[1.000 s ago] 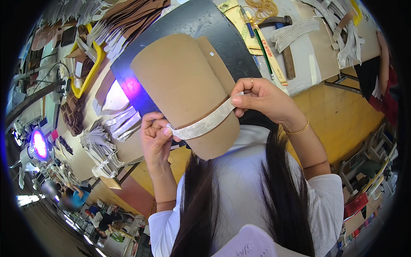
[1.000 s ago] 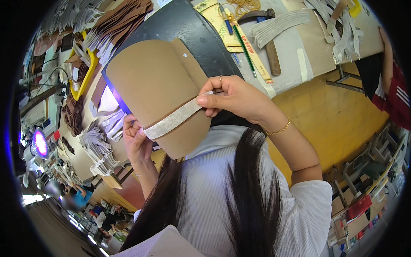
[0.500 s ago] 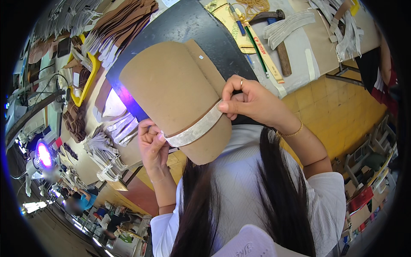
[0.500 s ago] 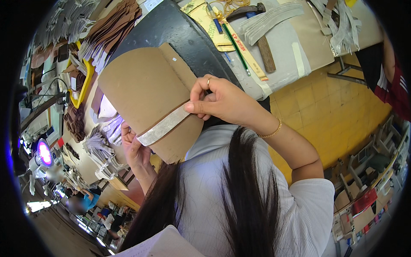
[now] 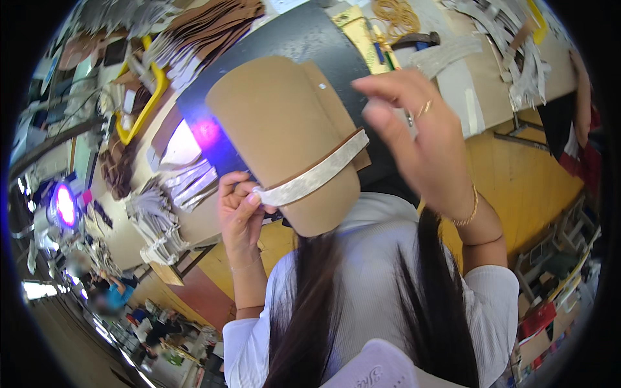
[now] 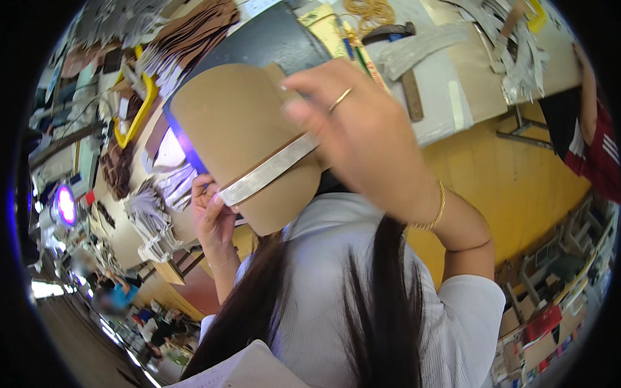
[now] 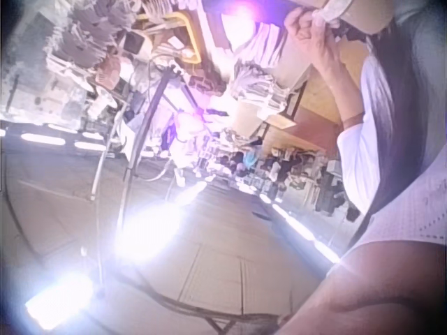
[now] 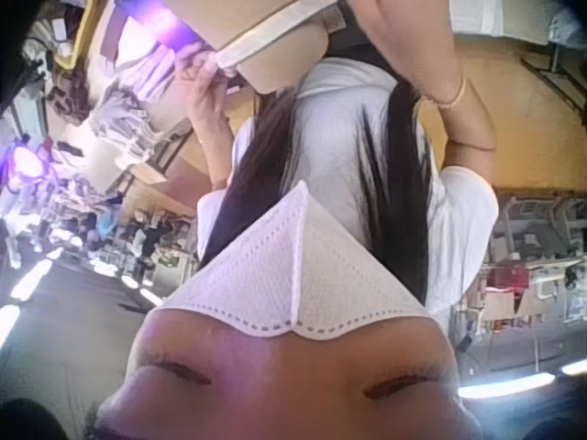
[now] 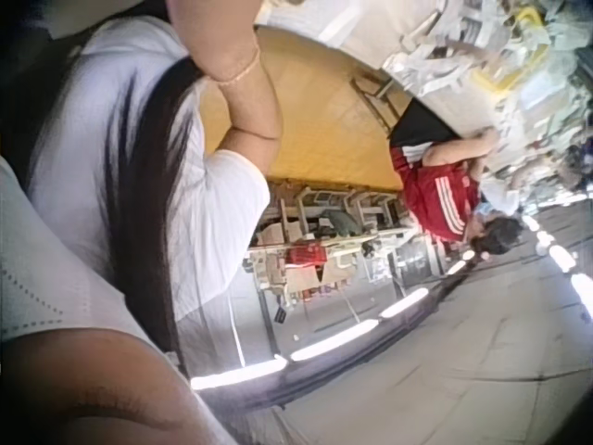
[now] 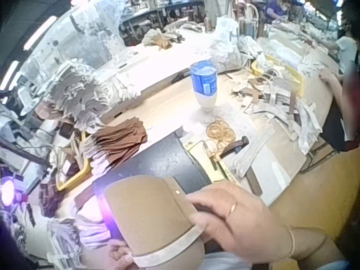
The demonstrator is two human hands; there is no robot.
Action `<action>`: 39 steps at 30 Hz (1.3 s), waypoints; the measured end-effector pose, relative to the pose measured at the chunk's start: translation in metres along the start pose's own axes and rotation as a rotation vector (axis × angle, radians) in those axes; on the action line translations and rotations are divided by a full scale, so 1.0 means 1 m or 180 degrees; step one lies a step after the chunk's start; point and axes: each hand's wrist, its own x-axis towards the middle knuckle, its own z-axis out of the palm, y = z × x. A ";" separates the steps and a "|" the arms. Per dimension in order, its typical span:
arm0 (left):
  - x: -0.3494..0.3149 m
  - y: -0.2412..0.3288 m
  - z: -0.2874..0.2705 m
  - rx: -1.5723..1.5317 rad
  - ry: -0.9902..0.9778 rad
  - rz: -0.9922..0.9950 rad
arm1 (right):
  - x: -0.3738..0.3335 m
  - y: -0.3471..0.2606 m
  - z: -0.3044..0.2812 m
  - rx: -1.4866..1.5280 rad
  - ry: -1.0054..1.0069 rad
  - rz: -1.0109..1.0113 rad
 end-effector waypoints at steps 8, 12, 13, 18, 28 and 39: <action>-0.013 -0.002 0.006 -0.0229 0.0250 0.0401 | -0.012 -0.049 0.059 -0.0356 -0.1789 -0.2055; -0.006 -0.013 0.003 -0.0345 0.0236 0.0278 | -0.021 -0.022 0.050 -0.0051 -0.1591 -0.2037; -0.006 -0.010 0.008 -0.0313 0.0217 0.0287 | -0.026 -0.010 0.050 -0.0134 -0.1678 -0.2014; 0.003 -0.010 0.003 -0.0274 0.0003 0.0089 | -0.069 0.019 0.067 0.1452 -0.1009 -0.0709; -0.003 -0.006 -0.027 -0.0083 -0.0077 0.0429 | -0.049 0.058 0.012 0.1202 -0.0037 0.0766; -0.021 0.082 -0.199 0.1181 0.0600 0.0933 | -0.013 0.154 -0.061 -0.1107 -0.0365 0.0106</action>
